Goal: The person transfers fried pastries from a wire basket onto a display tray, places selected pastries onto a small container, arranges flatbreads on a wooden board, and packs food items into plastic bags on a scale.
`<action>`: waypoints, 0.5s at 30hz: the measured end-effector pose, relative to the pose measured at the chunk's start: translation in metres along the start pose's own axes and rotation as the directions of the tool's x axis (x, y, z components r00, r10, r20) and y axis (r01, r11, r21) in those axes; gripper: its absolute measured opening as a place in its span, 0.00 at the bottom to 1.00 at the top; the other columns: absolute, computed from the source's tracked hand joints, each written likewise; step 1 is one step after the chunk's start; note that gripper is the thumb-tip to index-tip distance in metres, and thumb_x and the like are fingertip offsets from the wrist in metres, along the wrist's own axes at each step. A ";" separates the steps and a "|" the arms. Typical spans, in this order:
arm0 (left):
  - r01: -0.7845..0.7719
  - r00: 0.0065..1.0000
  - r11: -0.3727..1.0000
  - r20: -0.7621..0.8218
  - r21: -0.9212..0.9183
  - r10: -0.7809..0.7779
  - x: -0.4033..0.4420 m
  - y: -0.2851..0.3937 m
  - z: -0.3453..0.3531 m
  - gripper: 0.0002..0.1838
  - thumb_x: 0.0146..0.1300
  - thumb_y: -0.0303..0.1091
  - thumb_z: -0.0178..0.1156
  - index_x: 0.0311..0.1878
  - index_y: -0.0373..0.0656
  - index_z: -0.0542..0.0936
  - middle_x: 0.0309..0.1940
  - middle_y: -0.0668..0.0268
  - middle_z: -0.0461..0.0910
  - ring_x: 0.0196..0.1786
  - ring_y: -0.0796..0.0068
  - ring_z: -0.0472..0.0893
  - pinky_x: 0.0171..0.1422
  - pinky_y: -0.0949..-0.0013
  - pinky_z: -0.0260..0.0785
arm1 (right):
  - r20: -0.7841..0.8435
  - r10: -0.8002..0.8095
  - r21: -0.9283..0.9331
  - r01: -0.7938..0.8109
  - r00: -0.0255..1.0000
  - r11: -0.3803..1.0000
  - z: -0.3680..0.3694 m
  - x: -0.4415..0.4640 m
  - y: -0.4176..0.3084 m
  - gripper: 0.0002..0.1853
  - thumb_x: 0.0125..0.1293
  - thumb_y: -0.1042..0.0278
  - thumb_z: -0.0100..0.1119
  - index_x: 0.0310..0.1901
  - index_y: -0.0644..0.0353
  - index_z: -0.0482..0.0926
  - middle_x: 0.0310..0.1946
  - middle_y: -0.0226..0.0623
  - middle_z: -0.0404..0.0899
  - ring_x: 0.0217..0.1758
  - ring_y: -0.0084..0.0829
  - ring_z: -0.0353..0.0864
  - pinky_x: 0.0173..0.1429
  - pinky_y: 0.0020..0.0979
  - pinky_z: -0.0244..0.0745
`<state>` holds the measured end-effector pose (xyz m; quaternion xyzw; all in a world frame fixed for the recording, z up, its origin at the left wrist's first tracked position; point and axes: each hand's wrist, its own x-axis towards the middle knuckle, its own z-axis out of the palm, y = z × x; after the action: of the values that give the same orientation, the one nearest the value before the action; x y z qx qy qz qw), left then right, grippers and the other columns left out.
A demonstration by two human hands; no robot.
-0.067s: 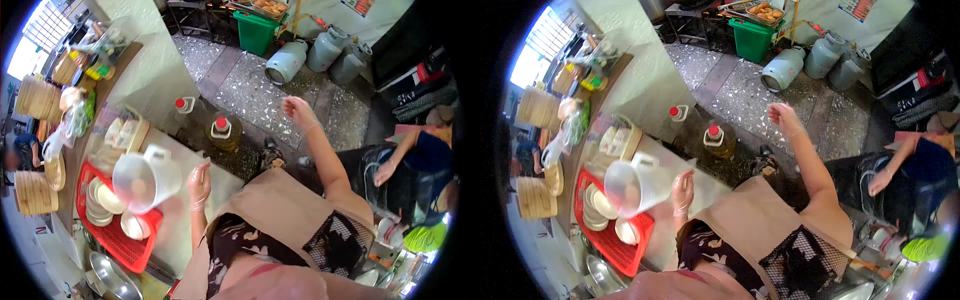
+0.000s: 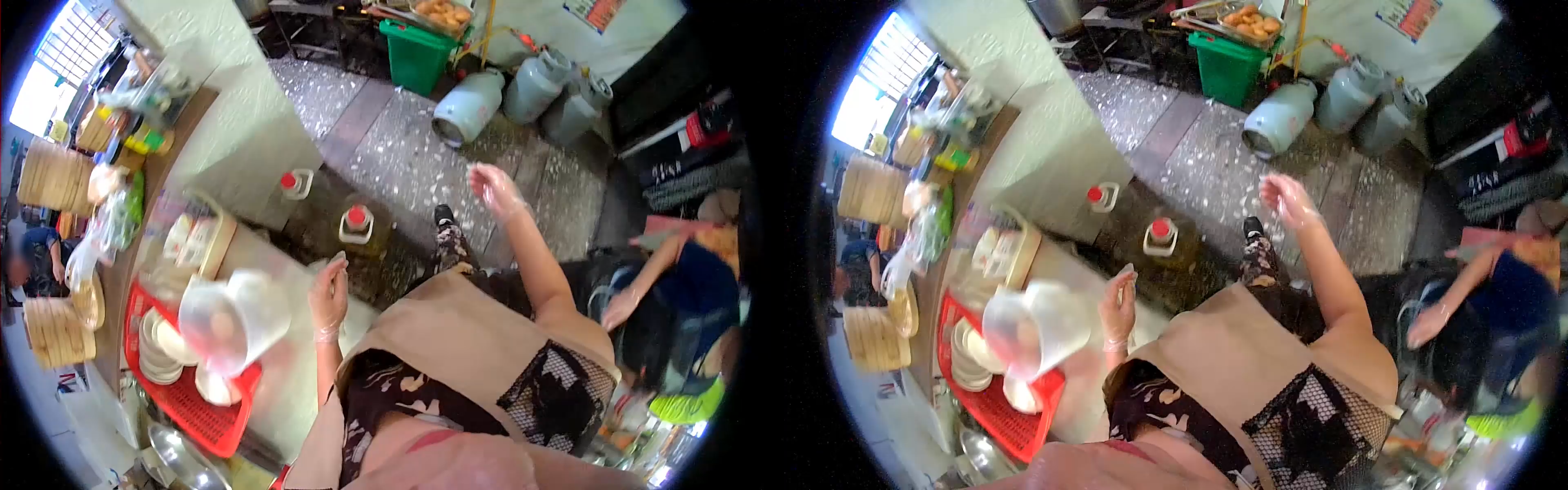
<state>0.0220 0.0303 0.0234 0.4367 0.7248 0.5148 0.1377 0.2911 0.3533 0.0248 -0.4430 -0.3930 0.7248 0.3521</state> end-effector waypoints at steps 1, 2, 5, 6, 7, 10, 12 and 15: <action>0.016 1.000 1.000 0.018 -0.007 -0.016 0.084 -0.023 0.059 0.08 0.64 0.25 0.55 0.46 0.39 0.79 0.39 0.58 0.82 0.42 0.63 0.82 0.47 0.66 0.72 | -0.035 0.183 0.006 -0.183 0.982 0.983 -0.021 0.105 0.000 0.11 0.66 0.62 0.56 0.42 0.60 0.80 0.31 0.32 0.82 0.32 0.23 0.80 0.36 0.23 0.75; 0.094 0.992 0.994 0.076 0.049 -0.098 0.102 -0.034 0.060 0.09 0.64 0.25 0.55 0.46 0.39 0.79 0.40 0.57 0.82 0.43 0.63 0.82 0.48 0.67 0.72 | -0.025 0.270 0.050 -0.268 0.963 0.962 -0.020 0.130 0.025 0.11 0.67 0.61 0.56 0.41 0.60 0.79 0.32 0.32 0.81 0.31 0.23 0.80 0.36 0.24 0.75; 0.262 0.959 0.962 0.131 -0.072 -0.251 0.204 -0.059 0.203 0.11 0.66 0.27 0.54 0.50 0.37 0.77 0.41 0.60 0.82 0.44 0.67 0.81 0.49 0.69 0.71 | 0.021 0.201 -0.036 -0.200 0.979 0.979 -0.091 0.271 -0.056 0.12 0.67 0.59 0.55 0.40 0.60 0.78 0.32 0.32 0.81 0.31 0.23 0.80 0.34 0.25 0.75; 0.350 0.933 0.914 0.165 -0.207 -0.321 0.241 -0.069 0.250 0.13 0.66 0.28 0.56 0.53 0.37 0.76 0.43 0.62 0.81 0.45 0.73 0.79 0.49 0.73 0.70 | -0.016 0.198 -0.050 -0.199 0.980 0.979 -0.102 0.310 -0.076 0.12 0.67 0.59 0.56 0.39 0.60 0.78 0.31 0.32 0.81 0.30 0.23 0.79 0.33 0.25 0.74; 0.433 0.899 0.842 0.215 -0.322 -0.381 0.280 -0.078 0.290 0.16 0.66 0.29 0.57 0.55 0.37 0.75 0.45 0.65 0.80 0.46 0.80 0.77 0.48 0.76 0.69 | -0.026 0.164 -0.050 -0.165 0.986 0.985 -0.104 0.346 -0.094 0.11 0.66 0.60 0.56 0.39 0.60 0.78 0.30 0.31 0.80 0.30 0.23 0.78 0.34 0.24 0.73; 0.576 0.805 0.717 0.429 -0.394 -0.411 0.401 -0.074 0.387 0.23 0.63 0.35 0.60 0.60 0.39 0.71 0.49 0.65 0.78 0.48 0.75 0.77 0.51 0.71 0.70 | -0.038 0.100 -0.072 -0.103 0.994 0.992 -0.105 0.429 -0.136 0.10 0.66 0.61 0.55 0.38 0.59 0.77 0.31 0.30 0.79 0.30 0.21 0.77 0.34 0.23 0.72; 0.714 0.684 0.566 0.586 -0.413 -0.434 0.497 -0.065 0.437 0.23 0.63 0.38 0.60 0.59 0.40 0.72 0.51 0.63 0.77 0.52 0.71 0.76 0.54 0.66 0.70 | -0.063 0.125 -0.029 -0.127 0.990 0.992 -0.102 0.475 -0.154 0.10 0.66 0.60 0.55 0.39 0.59 0.77 0.31 0.30 0.79 0.31 0.21 0.77 0.34 0.22 0.72; 0.809 0.581 0.411 0.677 -0.421 -0.452 0.644 -0.082 0.521 0.23 0.64 0.43 0.59 0.59 0.42 0.71 0.54 0.60 0.76 0.56 0.65 0.74 0.57 0.59 0.69 | -0.082 0.119 -0.011 -0.121 0.989 0.993 -0.107 0.551 -0.170 0.12 0.65 0.59 0.55 0.40 0.59 0.76 0.32 0.30 0.79 0.32 0.21 0.78 0.35 0.22 0.71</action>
<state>-0.0541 0.8481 -0.1120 0.1385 0.5284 0.5301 0.6486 0.2190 0.9292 -0.0588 -0.4976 -0.3568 0.7230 0.3200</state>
